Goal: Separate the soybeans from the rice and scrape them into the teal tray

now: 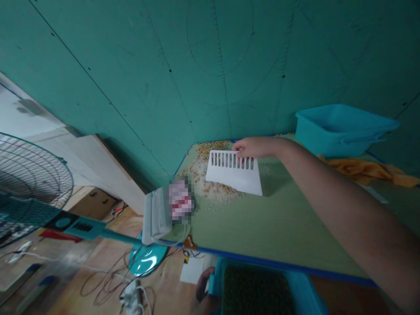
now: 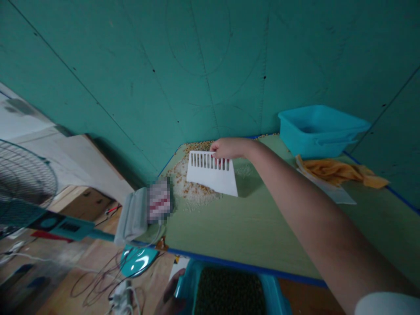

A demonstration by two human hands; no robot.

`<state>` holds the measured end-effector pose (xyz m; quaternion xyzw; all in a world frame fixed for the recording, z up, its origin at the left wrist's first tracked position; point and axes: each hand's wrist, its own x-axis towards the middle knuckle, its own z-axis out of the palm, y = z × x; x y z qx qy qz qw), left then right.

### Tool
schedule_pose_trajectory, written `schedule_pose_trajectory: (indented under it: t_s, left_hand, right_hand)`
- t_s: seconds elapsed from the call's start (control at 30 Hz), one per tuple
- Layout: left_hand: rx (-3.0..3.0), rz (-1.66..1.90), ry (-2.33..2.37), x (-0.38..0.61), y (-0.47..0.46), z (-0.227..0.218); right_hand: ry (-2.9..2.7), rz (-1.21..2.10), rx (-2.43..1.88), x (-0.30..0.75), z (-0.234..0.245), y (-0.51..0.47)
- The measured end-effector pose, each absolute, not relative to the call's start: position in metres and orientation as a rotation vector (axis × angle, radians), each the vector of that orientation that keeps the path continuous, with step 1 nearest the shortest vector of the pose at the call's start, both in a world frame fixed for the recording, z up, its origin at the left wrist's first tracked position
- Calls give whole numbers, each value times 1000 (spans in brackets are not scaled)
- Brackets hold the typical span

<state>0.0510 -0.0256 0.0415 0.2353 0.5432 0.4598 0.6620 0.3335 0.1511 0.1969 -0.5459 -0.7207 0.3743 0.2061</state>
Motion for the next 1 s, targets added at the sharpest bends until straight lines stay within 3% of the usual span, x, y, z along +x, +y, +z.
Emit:
schedule_pose_trajectory:
  t_s: [0.43, 0.73, 1.0]
  left_hand:
    - [563, 994, 1279, 47, -25, 36]
    - [533, 990, 1226, 51, -28, 42]
    - [529, 982, 1197, 47, -29, 35]
  right_hand:
    - [-2153, 1232, -1489, 311, 212, 128]
    - [-2307, 912, -1586, 300, 218, 120]
    - [-2211, 1021, -1566, 310, 224, 115]
